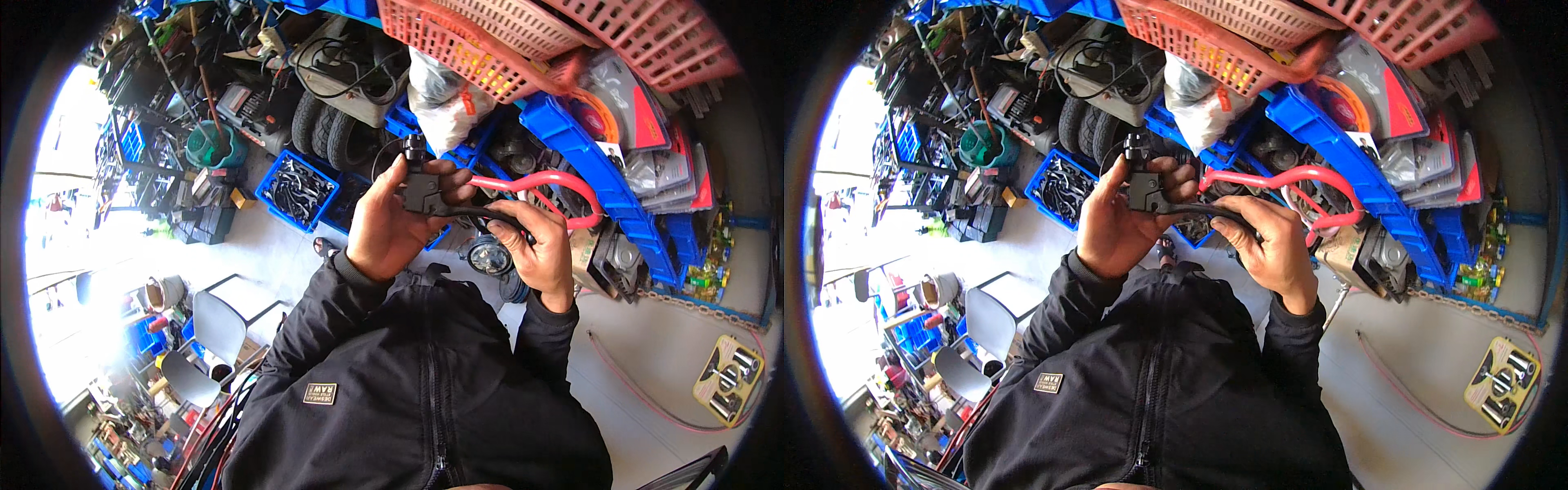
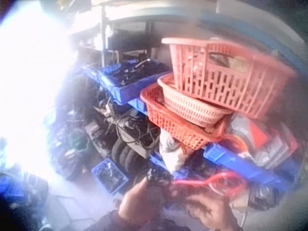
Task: The person searches through bins of motorcycle parts in a workshop, selects a small black component, and takes it outside to a motorcycle. They attempt to fit the component onto the motorcycle's handlebar area, then return inside to retrieve a packaged part before returning to the motorcycle to continue working.
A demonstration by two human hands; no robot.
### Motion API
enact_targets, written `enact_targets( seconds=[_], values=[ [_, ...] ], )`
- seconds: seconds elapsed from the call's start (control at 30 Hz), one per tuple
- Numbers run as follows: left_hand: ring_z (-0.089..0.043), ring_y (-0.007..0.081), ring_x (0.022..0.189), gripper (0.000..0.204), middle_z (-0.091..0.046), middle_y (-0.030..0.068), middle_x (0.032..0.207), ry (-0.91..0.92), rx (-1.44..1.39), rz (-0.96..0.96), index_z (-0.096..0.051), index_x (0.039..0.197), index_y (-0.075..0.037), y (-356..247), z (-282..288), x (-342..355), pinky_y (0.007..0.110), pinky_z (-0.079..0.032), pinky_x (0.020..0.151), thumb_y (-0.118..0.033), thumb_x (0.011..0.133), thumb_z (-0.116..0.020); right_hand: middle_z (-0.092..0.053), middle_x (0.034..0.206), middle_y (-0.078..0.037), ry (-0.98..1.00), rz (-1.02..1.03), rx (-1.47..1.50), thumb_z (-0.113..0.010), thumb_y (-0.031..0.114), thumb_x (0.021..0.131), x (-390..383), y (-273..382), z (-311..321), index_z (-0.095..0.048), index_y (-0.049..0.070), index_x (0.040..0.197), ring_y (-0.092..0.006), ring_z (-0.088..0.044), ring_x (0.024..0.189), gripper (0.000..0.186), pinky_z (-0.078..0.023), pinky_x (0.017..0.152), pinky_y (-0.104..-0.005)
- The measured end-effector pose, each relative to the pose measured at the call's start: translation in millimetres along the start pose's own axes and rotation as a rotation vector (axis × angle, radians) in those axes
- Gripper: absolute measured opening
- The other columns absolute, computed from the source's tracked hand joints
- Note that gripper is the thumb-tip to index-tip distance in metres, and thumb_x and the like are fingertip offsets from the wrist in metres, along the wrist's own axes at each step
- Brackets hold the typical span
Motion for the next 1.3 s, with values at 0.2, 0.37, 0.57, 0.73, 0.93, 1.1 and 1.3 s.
enact_targets(
  seconds=[0.2,0.37,0.57,0.73,0.93,1.1,1.3],
  values=[
    [-0.065,0.0366,0.131,0.068,-0.063,0.0248,0.144,0.089,-0.073,-0.058,-0.054,0.146,0.004,-17.4,-11.2,-6.1,0.049,-0.049,0.114,-0.054,0.113,-0.041,-0.077,0.096,-0.019,0.020,-0.024,0.003,-0.077,0.013,0.099,11.6,8.6,-11.6,-0.073,-0.003,0.114,-0.0301,-0.078,0.086,0.022,-0.059,0.074,-0.0360],
    [-0.061,0.0386,0.136,0.070,-0.059,0.0254,0.149,0.157,-0.082,-0.125,-0.049,0.152,0.002,-31.7,-21.6,-17.8,0.052,-0.046,0.116,-0.055,0.112,-0.040,-0.076,0.092,-0.017,0.010,0.001,-0.033,-0.075,0.014,0.101,16.0,19.1,-19.8,-0.073,-0.001,0.115,-0.0291,-0.075,0.078,0.021,-0.056,0.069,-0.0362],
    [-0.057,0.0370,0.143,0.071,-0.050,0.0234,0.160,0.145,0.140,-0.329,-0.036,0.162,0.000,-45.3,-23.8,-39.3,0.052,-0.044,0.119,-0.033,0.105,-0.064,-0.073,0.085,-0.016,0.009,-0.008,0.010,-0.068,0.015,0.105,10.8,21.6,-46.6,-0.069,0.000,0.117,-0.0282,-0.072,0.072,0.019,-0.055,0.066,-0.0371],
    [-0.071,0.0327,0.121,0.047,-0.055,0.0253,0.154,0.024,0.164,-0.455,-0.044,0.154,-0.006,-61.1,0.1,-66.1,0.047,-0.056,0.102,-0.025,0.113,-0.054,-0.073,0.090,-0.018,0.255,0.080,0.252,-0.074,0.037,0.103,10.5,30.2,-108.6,-0.067,-0.001,0.120,-0.0339,-0.074,0.080,0.042,-0.057,0.072,-0.0425],
    [-0.067,0.0189,0.077,0.034,-0.069,0.0230,0.135,-0.117,0.259,-0.446,-0.050,0.141,-0.006,-101.9,42.9,-117.9,0.031,-0.051,0.065,-0.029,0.115,-0.051,-0.065,0.081,-0.001,0.118,-0.181,0.412,-0.066,0.017,0.108,58.6,6.2,-136.9,-0.070,-0.001,0.113,-0.0085,-0.060,0.071,0.019,-0.049,0.066,-0.0252],
    [-0.056,0.0148,0.067,0.035,-0.069,0.0257,0.123,-0.208,0.316,-0.423,-0.051,0.138,-0.002,-142.9,66.8,-160.9,0.026,-0.042,0.056,-0.029,0.116,-0.048,-0.069,0.132,-0.016,0.202,-0.072,0.567,-0.062,0.015,0.110,121.4,48.3,-213.6,-0.057,-0.006,0.143,-0.0215,-0.063,0.129,0.039,-0.050,0.109,-0.0335],
    [-0.053,0.0127,0.065,0.038,-0.069,0.0193,0.113,-0.175,0.327,-0.253,-0.055,0.133,0.000,-206.6,78.3,-194.2,0.024,-0.040,0.052,-0.033,0.114,-0.051,-0.075,0.106,-0.010,0.470,-0.185,0.717,-0.060,0.027,0.112,166.4,103.5,-303.6,-0.068,-0.005,0.129,-0.0160,-0.072,0.100,0.037,-0.055,0.095,-0.0295]
  ],
)
Point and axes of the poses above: each hand's wrist, its own x-axis towards the middle knuckle, its own z-axis out of the back of the hand, y = z × x, the point moved 10 cm from there along x, towards the middle knuckle
